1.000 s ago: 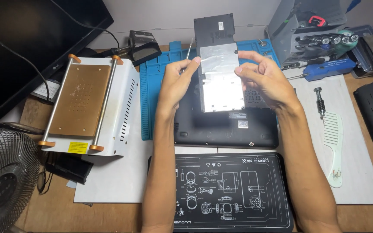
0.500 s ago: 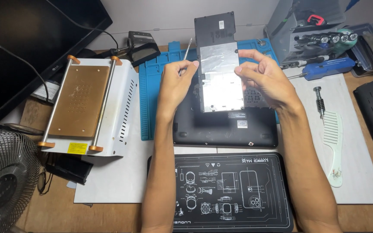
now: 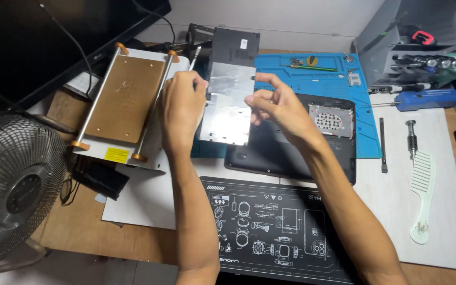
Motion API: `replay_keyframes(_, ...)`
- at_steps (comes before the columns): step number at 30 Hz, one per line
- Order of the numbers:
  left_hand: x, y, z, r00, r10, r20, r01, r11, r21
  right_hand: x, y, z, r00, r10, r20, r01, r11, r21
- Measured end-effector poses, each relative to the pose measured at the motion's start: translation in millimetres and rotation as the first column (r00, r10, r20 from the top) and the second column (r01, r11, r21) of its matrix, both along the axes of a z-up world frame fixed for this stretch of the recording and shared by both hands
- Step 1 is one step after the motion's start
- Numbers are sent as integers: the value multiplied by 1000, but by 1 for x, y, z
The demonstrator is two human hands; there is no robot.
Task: Disassembling a laptop by removing screws and prying off the back cover to access internal components.
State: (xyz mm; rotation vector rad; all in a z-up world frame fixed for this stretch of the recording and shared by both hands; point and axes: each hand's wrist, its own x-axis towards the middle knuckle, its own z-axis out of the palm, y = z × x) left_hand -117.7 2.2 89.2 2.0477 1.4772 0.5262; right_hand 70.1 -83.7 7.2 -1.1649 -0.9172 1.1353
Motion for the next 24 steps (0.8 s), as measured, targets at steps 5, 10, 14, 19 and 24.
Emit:
replay_keyframes(5, -67, 19, -5, 992, 122, -21, -121, 992, 46, -61, 38, -11, 994, 76, -73, -75, 997, 10)
replay_keyframes(10, -106, 27, -18, 970, 242, 4, -240, 962, 130, -109, 63, 0, 977, 154, -149, -155, 988, 4)
replay_keyframes(14, -121, 31, -32, 936, 350, 25, -349, 917, 192, -136, 78, 2, 969, 135, -206, -142, 990, -22)
replay_keyframes(19, -128, 34, -38, 896, 442, 33, -438, 870, 227, -157, 95, -4, 968, 97, -230, -99, 995, 2)
replay_keyframes(24, -123, 29, -33, 894, 447, 21, -437, 863, 253, -166, 93, 13, 994, 67, -81, -67, 998, 4)
